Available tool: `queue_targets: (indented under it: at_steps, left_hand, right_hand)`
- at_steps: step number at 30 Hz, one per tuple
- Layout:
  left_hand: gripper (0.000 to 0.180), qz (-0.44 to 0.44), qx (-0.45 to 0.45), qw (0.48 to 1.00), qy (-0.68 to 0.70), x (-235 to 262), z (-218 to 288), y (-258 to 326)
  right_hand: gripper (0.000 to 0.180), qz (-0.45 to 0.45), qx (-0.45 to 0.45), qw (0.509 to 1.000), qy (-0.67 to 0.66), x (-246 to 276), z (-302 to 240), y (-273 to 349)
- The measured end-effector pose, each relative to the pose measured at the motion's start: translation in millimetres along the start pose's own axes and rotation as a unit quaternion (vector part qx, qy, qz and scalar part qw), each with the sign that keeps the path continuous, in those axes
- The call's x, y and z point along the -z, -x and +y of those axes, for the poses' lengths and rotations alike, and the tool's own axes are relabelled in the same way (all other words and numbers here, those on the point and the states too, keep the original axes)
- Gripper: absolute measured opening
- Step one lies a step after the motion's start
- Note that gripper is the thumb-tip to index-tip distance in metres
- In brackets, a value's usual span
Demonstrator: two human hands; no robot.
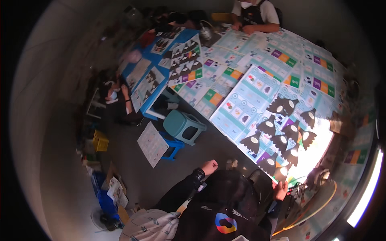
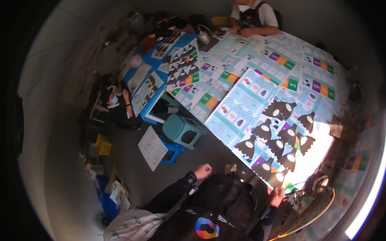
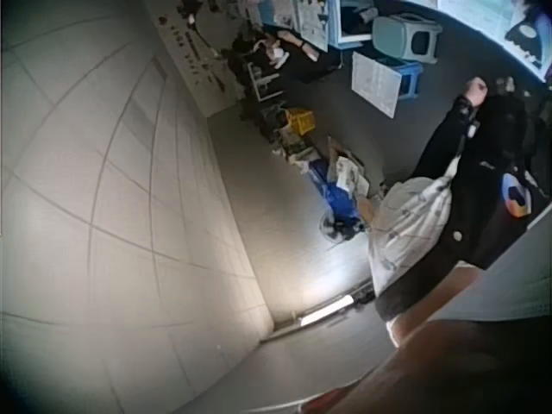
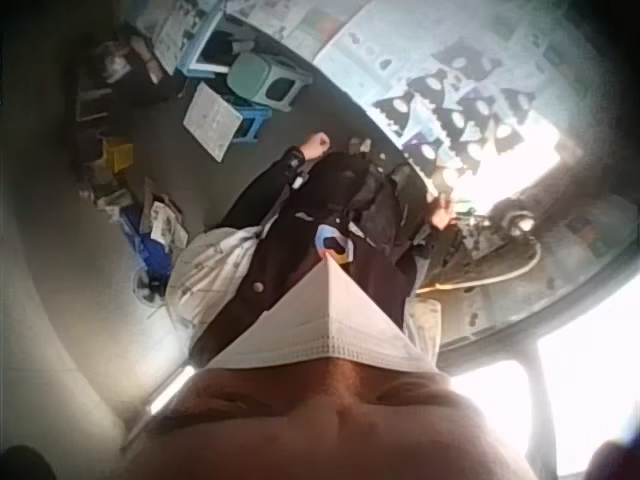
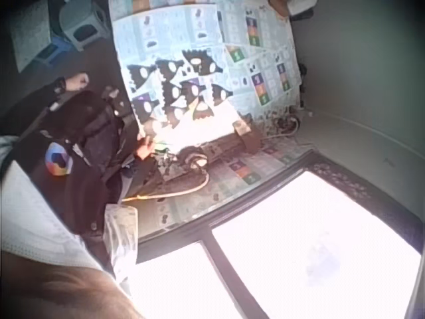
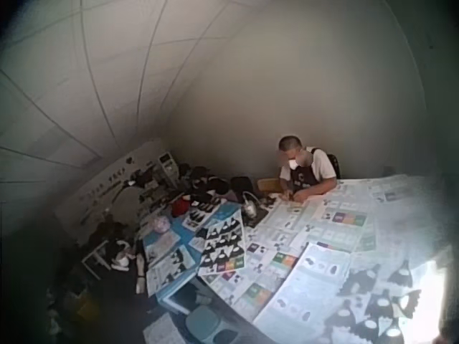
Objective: Glue and assemble components for shoes on a production line workstation.
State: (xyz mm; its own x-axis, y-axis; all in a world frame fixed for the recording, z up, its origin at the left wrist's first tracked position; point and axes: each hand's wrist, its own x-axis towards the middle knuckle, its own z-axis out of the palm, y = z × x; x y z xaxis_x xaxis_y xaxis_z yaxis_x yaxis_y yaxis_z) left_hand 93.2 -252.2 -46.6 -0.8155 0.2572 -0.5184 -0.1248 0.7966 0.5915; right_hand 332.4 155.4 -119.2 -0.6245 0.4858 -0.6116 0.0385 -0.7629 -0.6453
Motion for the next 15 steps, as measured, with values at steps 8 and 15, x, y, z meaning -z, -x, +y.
queue_targets:
  at_steps: [8,15]
  left_hand:
    - [0.021,-0.005,0.097,0.993,0.065,-5,-56,59]
    - [0.021,0.013,0.163,0.979,0.117,7,-110,94]
  right_hand:
    - [0.062,-0.007,0.019,1.000,-0.014,5,10,-20]
    - [0.060,-0.108,0.051,0.992,0.035,14,-1,-4]
